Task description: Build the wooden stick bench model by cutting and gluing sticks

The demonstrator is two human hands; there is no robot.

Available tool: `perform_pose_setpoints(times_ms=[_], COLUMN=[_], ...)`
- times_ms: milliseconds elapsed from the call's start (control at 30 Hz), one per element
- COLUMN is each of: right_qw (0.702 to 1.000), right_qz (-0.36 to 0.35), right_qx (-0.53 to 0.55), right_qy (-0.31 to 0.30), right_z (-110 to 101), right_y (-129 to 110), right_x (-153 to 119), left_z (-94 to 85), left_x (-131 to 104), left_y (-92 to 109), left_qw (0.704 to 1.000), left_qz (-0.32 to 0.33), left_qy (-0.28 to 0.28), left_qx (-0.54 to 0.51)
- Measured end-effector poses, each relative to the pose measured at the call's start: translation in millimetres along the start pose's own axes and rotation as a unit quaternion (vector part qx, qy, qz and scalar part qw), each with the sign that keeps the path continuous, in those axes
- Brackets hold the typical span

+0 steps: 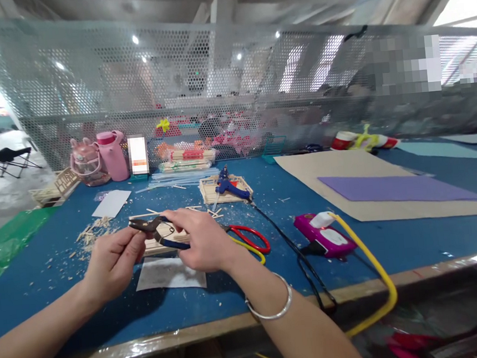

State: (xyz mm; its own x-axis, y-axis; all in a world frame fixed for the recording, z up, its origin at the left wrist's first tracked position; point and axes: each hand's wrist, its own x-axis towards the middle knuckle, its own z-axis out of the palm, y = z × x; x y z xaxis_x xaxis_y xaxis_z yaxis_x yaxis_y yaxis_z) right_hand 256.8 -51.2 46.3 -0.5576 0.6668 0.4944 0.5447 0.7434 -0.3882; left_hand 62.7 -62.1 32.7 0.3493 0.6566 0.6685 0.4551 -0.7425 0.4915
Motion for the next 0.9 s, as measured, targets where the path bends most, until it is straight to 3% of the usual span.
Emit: perform_pose_setpoints(times_ms=[133, 233, 333, 500, 733, 900], right_qw=[0.991, 0.957, 0.915, 0.875, 0.825, 0.796], right_qz=[0.004, 0.034, 0.067, 0.117, 0.193, 0.200], right_qx=[0.121, 0.263, 0.371, 0.444, 0.498, 0.550], right_qy=[-0.052, -0.117, -0.146, -0.152, -0.185, -0.158], right_z=[-4, -5, -3, 1, 5, 15], right_y=[-4, -7, -9, -10, -7, -8], right_x=[0, 3, 5, 6, 3, 3], left_z=[-2.9, -4.8, -4.1, -0.8, 2.7, 2.2], left_x=[1, 2, 1, -2, -3, 1], left_y=[0, 1, 1, -2, -1, 2], left_qw=[0.999, 0.998, 0.995, 0.978, 0.919, 0.862], left_qz=[0.027, 0.028, -0.002, -0.064, -0.156, -0.212], left_qy=[-0.024, -0.032, -0.043, -0.056, -0.072, -0.050], left_qx=[-0.011, -0.043, -0.090, -0.189, -0.356, -0.458])
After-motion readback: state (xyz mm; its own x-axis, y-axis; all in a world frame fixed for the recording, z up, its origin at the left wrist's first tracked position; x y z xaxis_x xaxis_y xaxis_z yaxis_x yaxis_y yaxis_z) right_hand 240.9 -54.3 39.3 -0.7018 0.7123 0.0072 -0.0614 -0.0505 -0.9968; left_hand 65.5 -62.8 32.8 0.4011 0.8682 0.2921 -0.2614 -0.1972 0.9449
